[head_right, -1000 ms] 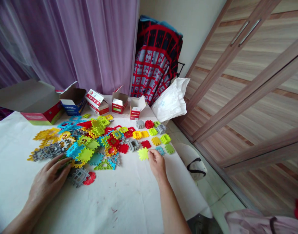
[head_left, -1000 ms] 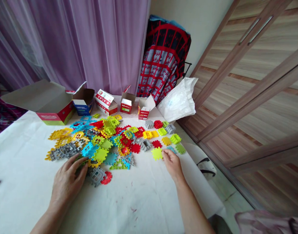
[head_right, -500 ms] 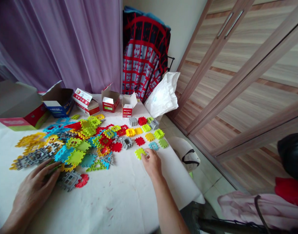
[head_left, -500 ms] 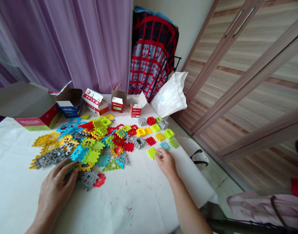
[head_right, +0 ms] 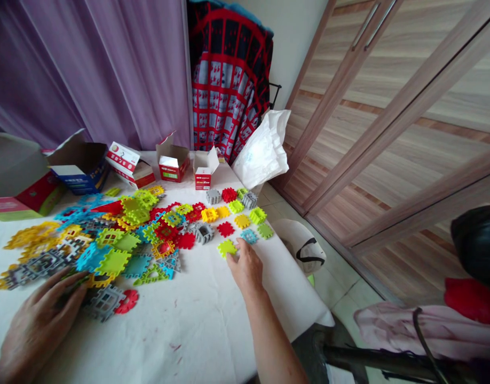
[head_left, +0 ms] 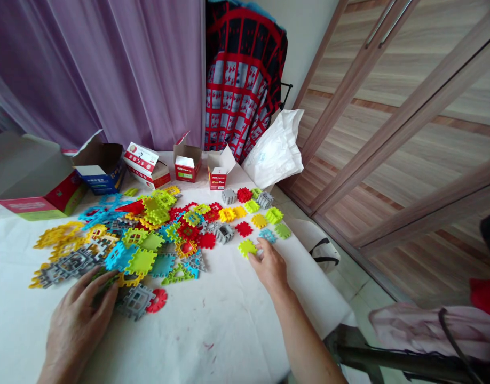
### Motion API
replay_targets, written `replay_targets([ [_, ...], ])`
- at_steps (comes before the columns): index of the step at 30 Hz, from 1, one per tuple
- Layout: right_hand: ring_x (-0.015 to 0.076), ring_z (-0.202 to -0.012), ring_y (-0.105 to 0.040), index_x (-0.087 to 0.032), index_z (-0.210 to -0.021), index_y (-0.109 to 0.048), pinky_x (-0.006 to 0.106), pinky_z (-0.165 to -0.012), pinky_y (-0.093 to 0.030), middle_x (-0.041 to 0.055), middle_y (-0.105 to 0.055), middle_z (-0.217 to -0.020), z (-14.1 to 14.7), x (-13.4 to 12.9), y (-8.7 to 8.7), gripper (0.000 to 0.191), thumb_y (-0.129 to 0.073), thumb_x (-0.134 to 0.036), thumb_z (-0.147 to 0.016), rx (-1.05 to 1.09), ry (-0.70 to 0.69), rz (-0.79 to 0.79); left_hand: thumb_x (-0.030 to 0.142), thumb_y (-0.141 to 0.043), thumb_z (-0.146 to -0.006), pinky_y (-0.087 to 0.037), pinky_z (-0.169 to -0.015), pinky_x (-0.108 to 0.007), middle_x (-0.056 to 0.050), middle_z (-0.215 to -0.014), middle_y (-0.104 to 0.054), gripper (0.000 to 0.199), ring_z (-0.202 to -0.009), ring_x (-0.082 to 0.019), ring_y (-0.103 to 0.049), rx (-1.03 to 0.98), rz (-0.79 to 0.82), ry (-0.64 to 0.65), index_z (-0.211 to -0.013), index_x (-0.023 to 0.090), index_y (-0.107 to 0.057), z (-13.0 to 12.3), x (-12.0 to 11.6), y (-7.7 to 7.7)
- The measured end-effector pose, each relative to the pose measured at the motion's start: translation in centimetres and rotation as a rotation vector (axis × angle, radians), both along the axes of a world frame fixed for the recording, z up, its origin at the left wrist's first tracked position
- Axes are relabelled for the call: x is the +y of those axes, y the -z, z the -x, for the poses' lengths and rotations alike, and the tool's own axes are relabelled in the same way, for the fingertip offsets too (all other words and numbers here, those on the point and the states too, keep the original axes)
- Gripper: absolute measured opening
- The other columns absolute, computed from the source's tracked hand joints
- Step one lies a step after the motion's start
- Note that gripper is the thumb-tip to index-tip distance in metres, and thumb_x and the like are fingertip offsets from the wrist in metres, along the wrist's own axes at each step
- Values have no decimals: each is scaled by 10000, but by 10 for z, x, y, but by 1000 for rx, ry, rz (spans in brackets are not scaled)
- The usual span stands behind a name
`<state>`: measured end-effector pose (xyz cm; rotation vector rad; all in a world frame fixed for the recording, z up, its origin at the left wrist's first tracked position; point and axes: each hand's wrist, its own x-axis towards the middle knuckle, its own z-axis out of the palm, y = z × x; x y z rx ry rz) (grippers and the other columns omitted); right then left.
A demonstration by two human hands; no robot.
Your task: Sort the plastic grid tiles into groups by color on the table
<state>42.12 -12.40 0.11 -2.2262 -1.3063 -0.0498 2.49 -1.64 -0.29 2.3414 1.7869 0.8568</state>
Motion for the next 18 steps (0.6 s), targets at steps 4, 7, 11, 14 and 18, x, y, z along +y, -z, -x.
replay_targets([
  [4, 183, -808, -639, -217, -1207, -576, 302, -767, -476, 64, -709, -1098, 0, -2, -1, 492, -711, -322, -746, -15, -29, 28, 617, -307, -866, -548, -925, -540, -156, -1303, -636, 600, -1097, -345, -657, 5, 31, -12, -1057, 202, -696, 0, -1, -2],
  [7, 189, -817, -630, -227, -1203, -579, 302, -776, -470, 67, -712, -1102, 1, -3, -2, 495, -723, -301, -735, -24, -32, 55, 619, -317, -859, -538, -944, -558, -161, -1318, -625, 598, -1113, -360, -647, 5, 54, -9, -1056, 197, -692, 0, 0, -2],
  [11, 181, -785, -631, -222, -1208, -576, 294, -754, -470, 63, -719, -1081, 2, -1, 0, 495, -707, -295, -736, -45, 1, 25, 626, -310, -854, -530, -955, -576, -173, -1301, -631, 615, -1109, -372, -645, -7, 51, -12, -1048, 186, -693, 1, 0, -1],
  [14, 174, -767, -637, -207, -1226, -558, 290, -742, -474, 58, -721, -1070, 1, -1, 2, 508, -692, -315, -749, -64, 21, -7, 628, -321, -849, -520, -975, -578, -177, -1302, -631, 612, -1116, -373, -642, -10, 48, -6, -1045, 183, -694, 0, -1, -2],
  [18, 169, -758, -646, -197, -1244, -540, 288, -738, -477, 54, -726, -1090, -3, -2, 4, 517, -689, -325, -765, -67, 64, 2, 628, -321, -849, -516, -976, -584, -181, -1306, -628, 620, -1114, -381, -639, -18, 53, -8, -1051, 177, -695, -1, -2, -4],
])
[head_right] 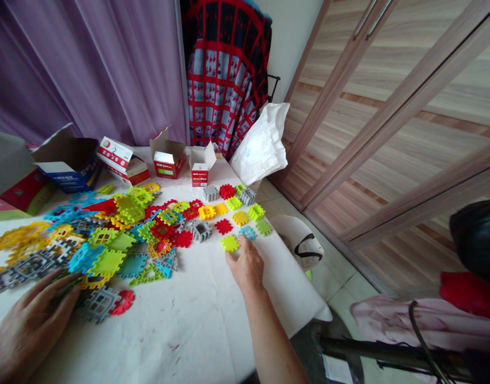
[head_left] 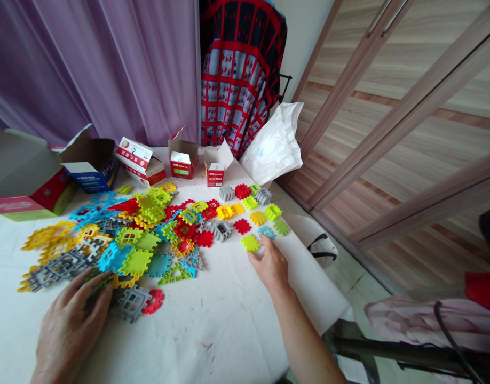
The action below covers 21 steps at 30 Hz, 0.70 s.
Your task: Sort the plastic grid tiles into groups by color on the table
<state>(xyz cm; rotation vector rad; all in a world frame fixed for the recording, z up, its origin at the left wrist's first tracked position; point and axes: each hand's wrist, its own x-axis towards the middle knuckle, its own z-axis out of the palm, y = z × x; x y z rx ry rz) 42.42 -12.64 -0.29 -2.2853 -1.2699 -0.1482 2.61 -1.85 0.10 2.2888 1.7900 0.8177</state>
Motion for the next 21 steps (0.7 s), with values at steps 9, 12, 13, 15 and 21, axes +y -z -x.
replay_targets([
  [9, 173, -772, -638, -202, -1206, -565, 295, -749, -469, 59, -710, -1104, 0, -1, -4, 454, -675, -300, -777, -4, 3, 17, 617, -317, -858, -525, -970, -568, -160, -1287, -640, 585, -1106, -358, -646, 15, -24, 18, -1035, 202, -690, 0, 1, 2],
  [12, 173, -778, -625, -207, -1153, -594, 292, -745, -465, 59, -699, -1075, 0, -1, -7, 392, -667, -291, -777, -10, 3, 13, 628, -311, -858, -525, -965, -575, -167, -1296, -633, 605, -1117, -368, -639, 26, -4, 11, -1034, 193, -694, 1, 2, 2],
  [13, 174, -784, -623, -209, -1145, -598, 291, -747, -464, 59, -695, -1073, 0, -2, -7, 381, -666, -291, -779, -8, 0, 16, 630, -311, -857, -521, -970, -577, -172, -1303, -628, 612, -1124, -371, -636, 29, 3, 9, -1036, 188, -695, 1, 2, 1],
  [15, 174, -795, -621, -210, -1140, -603, 291, -757, -463, 60, -691, -1078, 0, -2, -7, 374, -667, -290, -780, -1, -6, 25, 626, -313, -858, -505, -995, -574, -177, -1314, -619, 616, -1143, -372, -626, 31, 13, 10, -1047, 181, -696, 1, 2, 2],
  [21, 166, -797, -619, -213, -1157, -603, 292, -771, -464, 57, -695, -1097, -2, -1, -3, 384, -672, -289, -788, 16, -3, 16, 595, -333, -866, -473, -1045, -560, -145, -1299, -625, 563, -1149, -343, -618, 21, 2, 7, -1055, 206, -694, 1, 1, 2],
])
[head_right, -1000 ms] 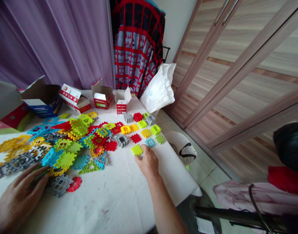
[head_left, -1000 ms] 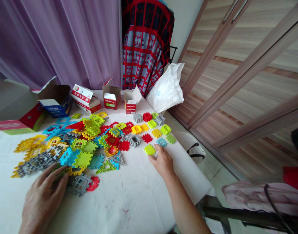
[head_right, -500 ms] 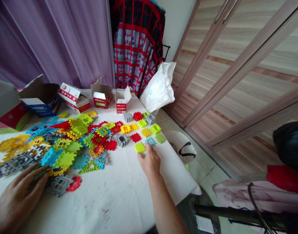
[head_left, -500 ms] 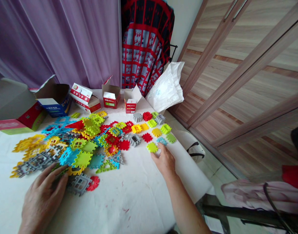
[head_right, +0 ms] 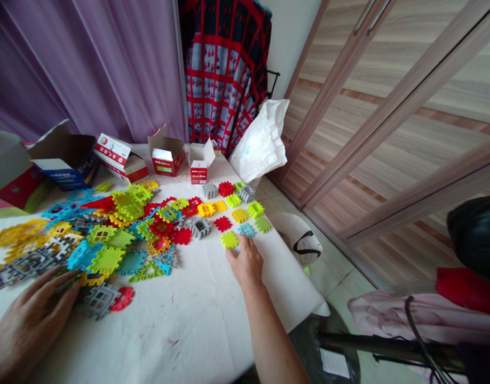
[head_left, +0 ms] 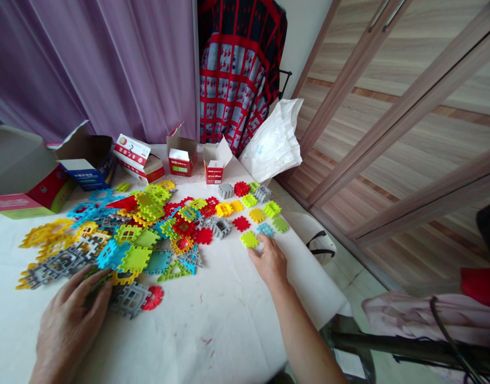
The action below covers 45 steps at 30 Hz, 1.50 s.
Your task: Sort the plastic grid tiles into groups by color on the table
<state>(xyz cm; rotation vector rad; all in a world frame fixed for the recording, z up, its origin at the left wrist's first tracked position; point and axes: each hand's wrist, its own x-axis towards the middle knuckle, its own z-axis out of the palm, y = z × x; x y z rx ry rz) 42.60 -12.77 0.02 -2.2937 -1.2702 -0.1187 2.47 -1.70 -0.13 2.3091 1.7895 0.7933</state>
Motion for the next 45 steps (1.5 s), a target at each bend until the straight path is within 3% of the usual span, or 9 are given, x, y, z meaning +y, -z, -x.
replay_targets([
  [12, 161, -783, -615, -207, -1165, -604, 290, -761, -459, 58, -696, -1107, 0, 2, -1, 384, -676, -293, -798, -7, 4, 16, 536, -387, -849, -475, -1048, -539, -141, -1326, -612, 497, -1187, -339, -599, -5, -6, 21, -1103, 219, -672, 5, 1, 6],
  [22, 159, -753, -602, -201, -1160, -608, 292, -753, -454, 58, -697, -1083, 1, 2, -1, 378, -667, -290, -798, -12, 7, 18, 562, -362, -859, -516, -982, -545, -154, -1305, -627, 527, -1117, -348, -639, -9, -10, -6, -1067, 203, -687, 0, 0, 0],
  [29, 165, -777, -607, -209, -1154, -611, 290, -746, -457, 54, -680, -1051, 1, 0, 0, 371, -662, -310, -801, -13, -1, -9, 568, -356, -858, -490, -1016, -557, -172, -1311, -622, 546, -1154, -360, -619, -14, -1, 3, -1071, 187, -684, 1, 0, 1],
  [36, 173, -793, -604, -215, -1126, -622, 287, -743, -458, 51, -670, -1017, -1, 1, 3, 355, -668, -315, -788, 1, 1, -31, 554, -388, -851, -461, -1064, -541, -113, -1317, -621, 475, -1147, -327, -620, -16, 0, -13, -1080, 251, -673, 2, 1, 5],
  [45, 163, -759, -585, -206, -1116, -626, 291, -755, -467, 53, -669, -1021, 0, 0, 2, 347, -652, -313, -787, 11, -8, -54, 569, -357, -856, -508, -986, -565, -174, -1296, -626, 545, -1128, -364, -628, -10, 5, 12, -1058, 185, -686, -1, 1, -2],
])
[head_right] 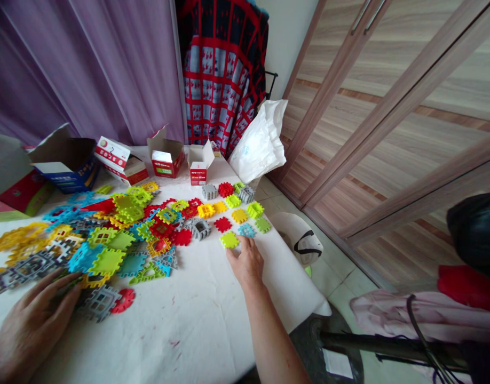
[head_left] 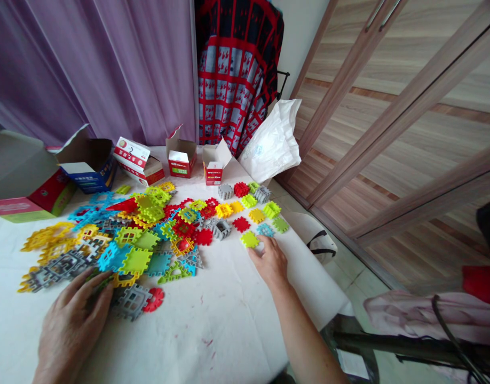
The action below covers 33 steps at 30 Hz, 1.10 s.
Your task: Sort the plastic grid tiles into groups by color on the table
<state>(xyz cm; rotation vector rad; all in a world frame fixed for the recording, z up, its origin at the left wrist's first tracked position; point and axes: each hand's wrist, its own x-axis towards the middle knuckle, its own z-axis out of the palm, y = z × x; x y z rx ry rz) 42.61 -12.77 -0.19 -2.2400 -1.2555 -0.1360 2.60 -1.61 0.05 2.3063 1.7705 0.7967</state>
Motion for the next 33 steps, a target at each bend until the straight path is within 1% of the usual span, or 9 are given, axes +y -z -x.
replay_targets([
  [4, 151, -693, -578, -207, -1058, -650, 288, -728, -482, 50, -683, -977, -5, -1, 4, 275, -583, -318, -815, 46, -9, -108, 567, -360, -851, -541, -937, -536, -137, -1286, -640, 512, -1089, -339, -650, -3, -13, -35, -1042, 224, -689, 0, 0, 1],
  [6, 149, -653, -581, -203, -981, -663, 283, -704, -492, 51, -697, -907, -10, -1, 6, 234, -514, -321, -845, 98, 5, -190, 570, -358, -851, -535, -952, -521, -127, -1278, -642, 508, -1088, -326, -650, -2, -26, -32, -1045, 232, -683, 0, 0, 2],
  [9, 161, -655, -609, -196, -906, -665, 281, -680, -504, 63, -710, -828, -19, -2, 9, 256, -455, -336, -862, 165, 41, -281, 563, -367, -852, -524, -974, -506, -122, -1287, -638, 501, -1119, -317, -639, 18, -17, -18, -1062, 232, -679, 1, -1, 3],
  [13, 172, -689, -630, -196, -883, -664, 280, -677, -516, 67, -714, -807, -20, -1, 8, 270, -452, -361, -857, 195, 62, -342, 564, -369, -855, -541, -940, -491, -110, -1288, -646, 497, -1099, -306, -653, 11, -13, -44, -1049, 238, -689, 0, -1, 2],
  [16, 170, -687, -629, -203, -858, -662, 280, -678, -518, 60, -713, -795, -14, 0, 5, 262, -453, -360, -861, 197, 33, -365, 572, -356, -860, -540, -931, -523, -135, -1291, -644, 529, -1104, -330, -650, 7, -16, -32, -1042, 216, -703, -1, -1, 2],
  [18, 163, -649, -614, -205, -843, -659, 278, -658, -513, 54, -709, -776, -7, 0, 3, 247, -465, -357, -860, 189, -10, -382, 572, -355, -864, -541, -924, -522, -147, -1287, -645, 543, -1100, -332, -651, 7, -17, -26, -1048, 203, -708, -1, -1, 2],
  [21, 154, -622, -604, -204, -836, -659, 271, -639, -507, 50, -701, -764, 4, 2, 0, 220, -484, -332, -871, 165, -112, -403, 554, -372, -873, -538, -936, -467, -130, -1285, -651, 512, -1096, -298, -656, -4, -23, -18, -1054, 216, -712, 0, -2, 5],
  [25, 163, -704, -642, -208, -857, -666, 264, -652, -512, 57, -705, -793, 22, 7, -7, 199, -479, -265, -893, 121, -285, -381, 514, -412, -891, -505, -997, -416, -99, -1290, -650, 442, -1127, -255, -642, -15, -53, -22, -1065, 245, -717, 1, -3, 10],
  [33, 135, -668, -618, -209, -886, -664, 234, -642, -489, 33, -684, -794, 69, 34, -24, 175, -492, -178, -896, 49, -564, -376, 518, -413, -916, -521, -986, -469, -105, -1270, -662, 441, -1115, -284, -644, -54, -105, -9, -1061, 237, -719, -4, -8, 10],
])
